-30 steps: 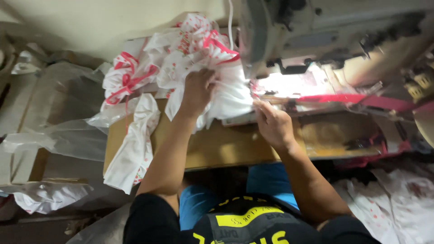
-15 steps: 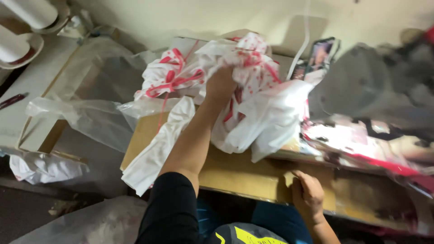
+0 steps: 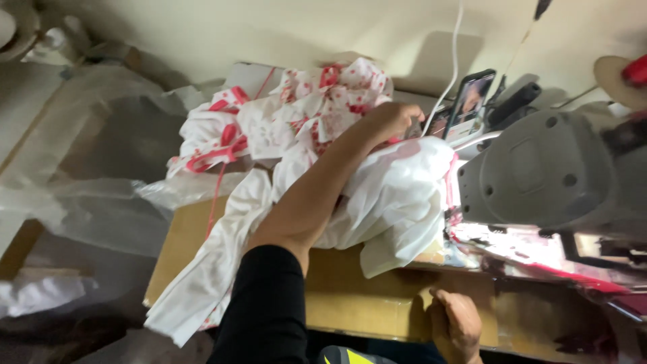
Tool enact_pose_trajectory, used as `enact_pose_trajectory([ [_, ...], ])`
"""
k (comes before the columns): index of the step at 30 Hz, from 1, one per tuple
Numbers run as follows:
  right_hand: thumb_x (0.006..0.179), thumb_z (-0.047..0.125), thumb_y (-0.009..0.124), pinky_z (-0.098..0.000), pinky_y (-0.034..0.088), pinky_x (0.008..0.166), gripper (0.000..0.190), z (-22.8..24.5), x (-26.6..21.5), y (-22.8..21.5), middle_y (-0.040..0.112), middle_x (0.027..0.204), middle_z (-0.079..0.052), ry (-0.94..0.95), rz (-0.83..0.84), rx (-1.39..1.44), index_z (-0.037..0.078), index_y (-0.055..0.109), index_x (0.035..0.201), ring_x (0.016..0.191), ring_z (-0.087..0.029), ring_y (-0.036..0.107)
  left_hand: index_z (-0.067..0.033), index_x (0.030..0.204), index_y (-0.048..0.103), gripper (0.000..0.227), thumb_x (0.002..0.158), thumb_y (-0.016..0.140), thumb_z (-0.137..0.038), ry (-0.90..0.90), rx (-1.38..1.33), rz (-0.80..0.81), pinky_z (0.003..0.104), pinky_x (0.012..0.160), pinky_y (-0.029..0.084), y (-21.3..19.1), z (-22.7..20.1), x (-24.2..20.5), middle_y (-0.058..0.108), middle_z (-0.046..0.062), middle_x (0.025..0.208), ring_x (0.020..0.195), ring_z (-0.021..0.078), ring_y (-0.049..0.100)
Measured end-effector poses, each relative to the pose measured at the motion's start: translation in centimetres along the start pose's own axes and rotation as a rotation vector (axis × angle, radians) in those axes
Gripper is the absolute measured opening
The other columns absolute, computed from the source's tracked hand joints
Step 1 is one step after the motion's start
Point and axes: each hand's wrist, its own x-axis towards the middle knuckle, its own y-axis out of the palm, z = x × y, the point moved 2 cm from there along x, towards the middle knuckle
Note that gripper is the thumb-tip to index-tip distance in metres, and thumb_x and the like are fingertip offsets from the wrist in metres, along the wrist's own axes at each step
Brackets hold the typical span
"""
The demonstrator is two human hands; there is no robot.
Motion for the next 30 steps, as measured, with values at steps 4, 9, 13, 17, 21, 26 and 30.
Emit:
enact_pose_trajectory([
  [4,0.090,0.000,0.064,-0.0337,0.052,0.076,0.013,0.2,1.2,-0.3,0.072,0.079,-0.004,0.058,-0.049,0.041,0.002,0.070,0.101,0.068,-0.020,0.067,-0.0219,0.126,0.070,0.066,0.061,0.066,-0.010,0.074,-0.385,0.560,0.029,0.097,0.047,9.9,5.4,7.4,0.065,-0.003,0.143,0.123,0.0226,0.063],
  [9,0.089,-0.007,0.049,-0.0297,0.048,0.043,0.017,0.4,3.6,-0.3,0.061,0.061,-0.004,-0.121,0.018,0.237,-0.003,0.064,0.097,0.043,-0.012,0.060,-0.0347,0.132,0.068,0.066,0.067,0.060,-0.046,-0.180,-0.132,0.432,0.028,0.101,0.047,-0.8,-4.8,-1.6,0.065,-0.008,0.145,0.130,0.0164,0.061],
  [13,0.089,-0.008,0.048,-0.0280,0.050,0.044,0.019,0.5,3.5,-0.3,0.061,0.058,-0.003,-0.076,-0.015,0.211,-0.002,0.065,0.095,0.042,-0.011,0.059,-0.0238,0.106,0.070,0.028,0.083,0.058,-0.034,-0.073,-0.080,0.369,0.026,0.063,0.040,-0.6,-3.6,-2.3,0.068,0.005,0.085,0.073,0.0158,0.059],
  [17,0.090,-0.003,0.050,-0.0308,0.046,0.045,0.017,-0.2,3.4,-0.4,0.061,0.060,-0.002,-0.113,0.050,0.194,0.001,0.064,0.098,0.045,-0.012,0.057,-0.0190,0.090,0.056,0.014,0.096,0.047,-0.028,0.174,0.130,0.079,0.032,0.054,0.038,0.5,-0.5,-0.7,0.058,0.002,0.064,0.055,0.0148,0.049],
  [21,0.091,-0.002,0.051,-0.0299,0.047,0.045,0.014,-0.4,3.5,-0.3,0.061,0.060,-0.001,-0.098,0.076,0.203,0.003,0.063,0.093,0.045,-0.011,0.058,-0.0204,0.105,0.057,0.028,0.105,0.043,-0.044,0.084,0.367,-0.036,0.050,0.072,0.053,1.2,2.4,1.4,0.063,0.008,0.094,0.074,0.0290,0.062],
  [26,0.092,-0.001,0.050,-0.0303,0.044,0.045,0.014,0.1,3.7,0.0,0.056,0.057,-0.002,-0.064,0.015,0.163,0.002,0.063,0.090,0.043,-0.012,0.054,-0.0235,0.116,0.057,0.030,0.100,0.042,-0.043,0.000,0.253,-0.122,0.059,0.080,0.050,-0.1,3.8,2.8,0.069,0.018,0.117,0.103,0.0446,0.067],
  [30,0.092,0.017,0.055,-0.0325,0.046,0.043,0.013,-4.2,0.6,0.5,0.071,0.059,0.004,-0.035,0.212,0.157,0.008,0.062,0.097,0.042,-0.015,0.065,-0.0220,0.115,0.060,0.026,0.102,0.045,-0.040,0.002,0.220,-0.296,0.061,0.078,0.052,-0.3,5.3,4.2,0.061,0.021,0.120,0.098,0.0450,0.065],
])
